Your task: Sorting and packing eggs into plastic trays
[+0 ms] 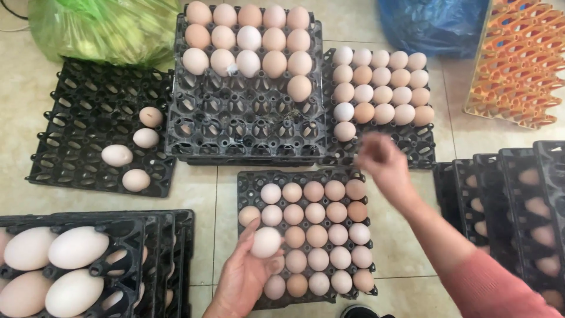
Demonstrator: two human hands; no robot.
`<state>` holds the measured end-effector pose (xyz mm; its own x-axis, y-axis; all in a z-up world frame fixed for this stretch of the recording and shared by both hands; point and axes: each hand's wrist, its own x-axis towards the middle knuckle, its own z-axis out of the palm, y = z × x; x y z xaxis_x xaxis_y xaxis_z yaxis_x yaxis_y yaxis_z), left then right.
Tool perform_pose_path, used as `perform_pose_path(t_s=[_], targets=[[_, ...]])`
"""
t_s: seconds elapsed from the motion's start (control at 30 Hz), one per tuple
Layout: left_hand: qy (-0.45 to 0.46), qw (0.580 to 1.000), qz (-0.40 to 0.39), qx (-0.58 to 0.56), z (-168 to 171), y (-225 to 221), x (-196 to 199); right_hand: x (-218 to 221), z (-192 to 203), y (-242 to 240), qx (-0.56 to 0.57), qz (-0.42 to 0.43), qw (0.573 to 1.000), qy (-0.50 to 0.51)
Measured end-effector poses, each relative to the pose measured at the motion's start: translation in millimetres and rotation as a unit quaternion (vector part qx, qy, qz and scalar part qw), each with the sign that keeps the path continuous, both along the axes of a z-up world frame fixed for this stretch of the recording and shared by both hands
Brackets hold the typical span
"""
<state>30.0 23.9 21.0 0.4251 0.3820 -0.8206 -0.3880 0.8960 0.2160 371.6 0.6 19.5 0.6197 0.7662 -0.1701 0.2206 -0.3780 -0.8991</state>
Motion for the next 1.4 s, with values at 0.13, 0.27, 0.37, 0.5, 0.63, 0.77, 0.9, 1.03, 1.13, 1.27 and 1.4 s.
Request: perform_pose_path(t_s=[0.13, 0.27, 0.37, 0.5, 0.63, 0.77, 0.9, 1.03, 1.13, 1.27, 1.4], targets=[[-0.041, 0.999, -0.005, 0.0, 8.7, -5.2, 34.0, -60.5, 26.3, -32.4, -0.119, 0.213, 0.963, 0.112], [-0.089, 0.992, -0.086, 0.038, 25.3, -13.8, 47.9, -102.6, 36.9, -36.7, -0.073, 0.313, 0.891, 0.32], [-0.079, 0.989, -0.115, 0.056, 38.7, -13.2, 53.3, -106.8, 41.9, -33.5, -0.073, 0.315, 0.882, 0.344], [-0.065, 0.99, -0.117, 0.049, 48.5, -9.3, 50.5, -102.9, 38.6, -31.9, -0.124, 0.226, 0.904, 0.343], [-0.012, 0.994, -0.109, 0.02, 44.2, -2.5, 22.2, -88.7, 16.5, -28.9, -0.035, 0.228, 0.87, 0.435], [0.053, 0.998, -0.037, -0.012, 32.9, -8.5, -7.9, -85.9, 21.4, -18.3, 0.025, 0.178, 0.814, 0.552], [0.095, 0.995, -0.006, -0.025, 9.9, -17.2, -31.6, -78.0, 10.4, -10.0, 0.091, 0.154, 0.719, 0.672], [0.11, 0.994, 0.015, -0.016, 6.6, -16.6, -39.4, -70.4, 7.4, -6.9, 0.097, 0.115, 0.649, 0.746], [0.106, 0.994, 0.029, 0.013, 7.8, -16.4, -40.3, -68.1, 5.8, -5.2, 0.119, 0.118, 0.647, 0.744], [0.112, 0.993, 0.033, 0.005, 8.2, -18.0, -40.2, -71.1, 7.5, -2.6, 0.137, 0.094, 0.673, 0.721], [0.119, 0.992, 0.028, 0.01, 12.1, -18.2, -39.9, -74.7, 9.6, -1.8, 0.147, 0.099, 0.727, 0.664]])
